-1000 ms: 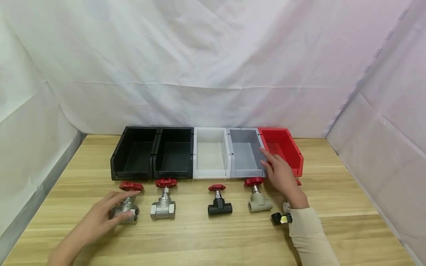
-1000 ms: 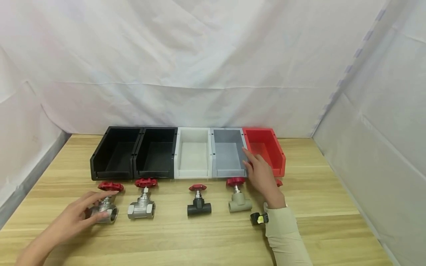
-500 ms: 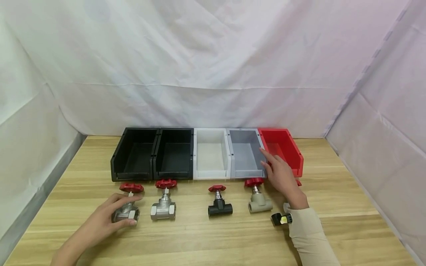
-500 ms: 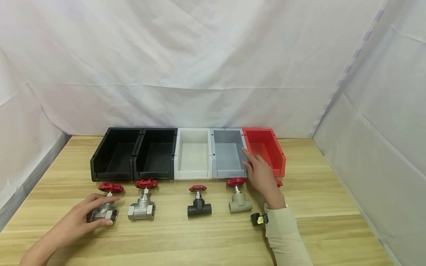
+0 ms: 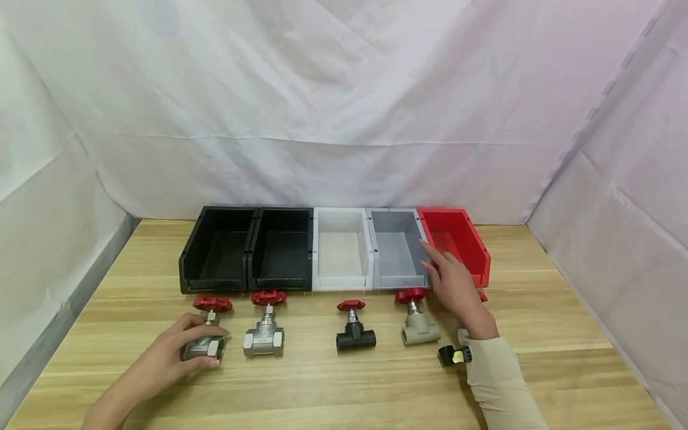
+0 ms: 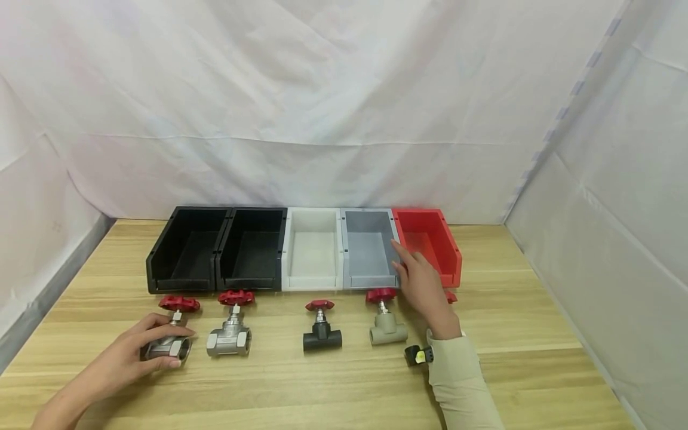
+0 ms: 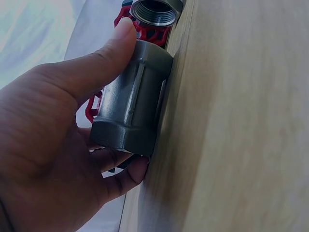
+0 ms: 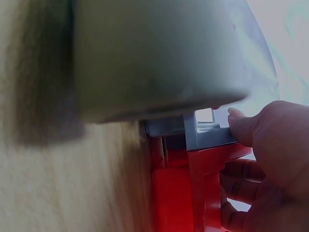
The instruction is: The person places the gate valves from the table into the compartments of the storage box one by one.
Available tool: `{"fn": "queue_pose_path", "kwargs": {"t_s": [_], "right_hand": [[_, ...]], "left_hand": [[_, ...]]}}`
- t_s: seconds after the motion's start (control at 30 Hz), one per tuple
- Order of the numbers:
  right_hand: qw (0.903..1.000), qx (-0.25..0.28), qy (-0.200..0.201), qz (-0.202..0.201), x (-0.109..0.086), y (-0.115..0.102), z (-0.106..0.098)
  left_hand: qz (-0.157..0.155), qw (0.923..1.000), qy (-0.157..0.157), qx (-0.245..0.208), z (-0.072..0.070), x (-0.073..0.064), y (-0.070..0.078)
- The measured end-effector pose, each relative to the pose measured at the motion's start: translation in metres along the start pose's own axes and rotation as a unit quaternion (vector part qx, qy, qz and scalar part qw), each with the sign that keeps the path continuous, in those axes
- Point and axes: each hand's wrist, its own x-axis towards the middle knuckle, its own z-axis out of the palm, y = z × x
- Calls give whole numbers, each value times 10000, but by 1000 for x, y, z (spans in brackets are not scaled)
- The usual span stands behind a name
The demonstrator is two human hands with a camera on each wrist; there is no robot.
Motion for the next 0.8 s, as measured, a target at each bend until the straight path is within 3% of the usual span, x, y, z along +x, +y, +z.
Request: {"fn": "queue_pose_path", "kwargs": {"t_s": [0.27, 0.8], "right_hand": [[10000, -14, -7, -40, 0, 1, 0], [10000, -10, -1, -18, 0, -1, -1]], "left_hand": [[-84, 9999, -49, -82, 0, 0, -2], [587, 9968, 470, 276, 5, 0, -7]]}}
